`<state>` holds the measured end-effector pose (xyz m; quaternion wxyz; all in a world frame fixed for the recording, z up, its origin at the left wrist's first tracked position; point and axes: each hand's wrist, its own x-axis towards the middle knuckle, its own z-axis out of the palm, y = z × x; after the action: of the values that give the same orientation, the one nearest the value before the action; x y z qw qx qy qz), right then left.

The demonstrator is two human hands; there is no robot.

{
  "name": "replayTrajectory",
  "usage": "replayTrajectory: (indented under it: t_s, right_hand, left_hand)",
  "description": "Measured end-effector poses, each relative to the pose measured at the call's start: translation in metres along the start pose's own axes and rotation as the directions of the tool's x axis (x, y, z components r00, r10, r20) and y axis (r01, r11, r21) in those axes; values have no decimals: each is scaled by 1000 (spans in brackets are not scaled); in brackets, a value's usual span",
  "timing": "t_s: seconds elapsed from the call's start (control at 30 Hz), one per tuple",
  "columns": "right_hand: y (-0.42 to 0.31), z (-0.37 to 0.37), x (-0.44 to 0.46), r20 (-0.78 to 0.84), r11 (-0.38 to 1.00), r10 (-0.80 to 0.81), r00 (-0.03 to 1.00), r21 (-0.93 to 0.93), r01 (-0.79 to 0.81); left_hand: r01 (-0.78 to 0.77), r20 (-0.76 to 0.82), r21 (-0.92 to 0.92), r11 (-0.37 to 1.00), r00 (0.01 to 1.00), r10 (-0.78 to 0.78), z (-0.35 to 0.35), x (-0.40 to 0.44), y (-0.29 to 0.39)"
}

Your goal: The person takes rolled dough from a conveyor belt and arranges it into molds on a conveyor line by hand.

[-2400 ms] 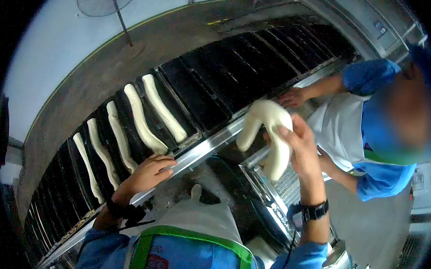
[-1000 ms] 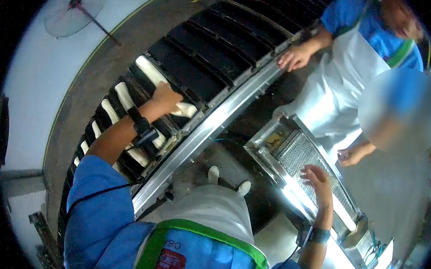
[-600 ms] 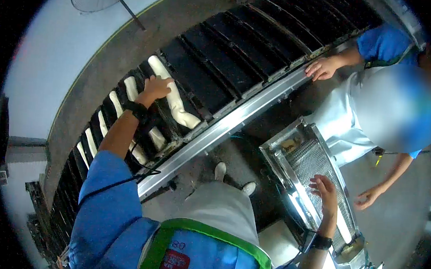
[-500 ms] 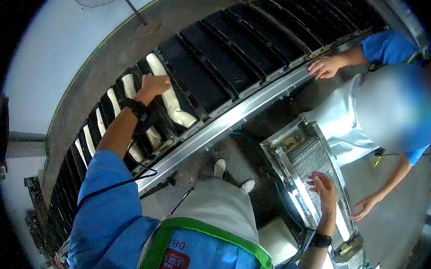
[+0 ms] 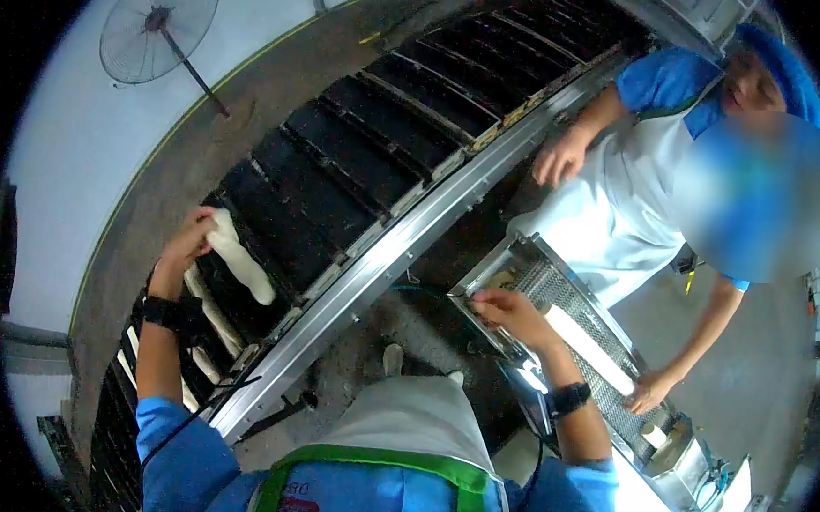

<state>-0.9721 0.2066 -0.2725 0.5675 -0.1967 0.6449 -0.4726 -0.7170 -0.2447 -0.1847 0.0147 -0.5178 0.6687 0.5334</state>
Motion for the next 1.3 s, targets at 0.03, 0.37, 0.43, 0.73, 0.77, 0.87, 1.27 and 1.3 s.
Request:
replayTrajectory:
  t_s: [0.03,0.37,0.43,0.73,0.77,0.87,1.27,1.3]
  right_hand:
    - [-7,1,8,-1,1000,-4,1000,1,4]
    - [-38,-74,-13,15,997,-81,997,-8,81]
    - [-36,-98,-23,-66,999,-33,997,-26,31]
    - [-2,-155,-36,-303,998,50,952,37,-41]
    - [1,-161,-33,-306,999,42,951,0,-44]
    - [-3,-171,-26,-333,998,33,942,-41,-49]
    - [31,-218,34,-323,988,88,942,-91,-124]
    - [30,-227,40,-326,994,74,942,-49,-95]
  left_hand:
    - [-76,-22,-104,992,997,74,3,-11,17]
    - [-179,34,-718,673,957,290,75,28,169]
    - [-215,13,-779,590,934,357,98,68,210]
    - [-307,95,-785,538,798,595,227,215,213]
    - [-211,20,-736,643,943,332,255,206,197]
    - [-163,-28,-100,982,987,161,283,249,144]
    - [-47,-49,943,329,960,276,271,319,189]
    - [-17,-81,916,400,971,226,264,334,189]
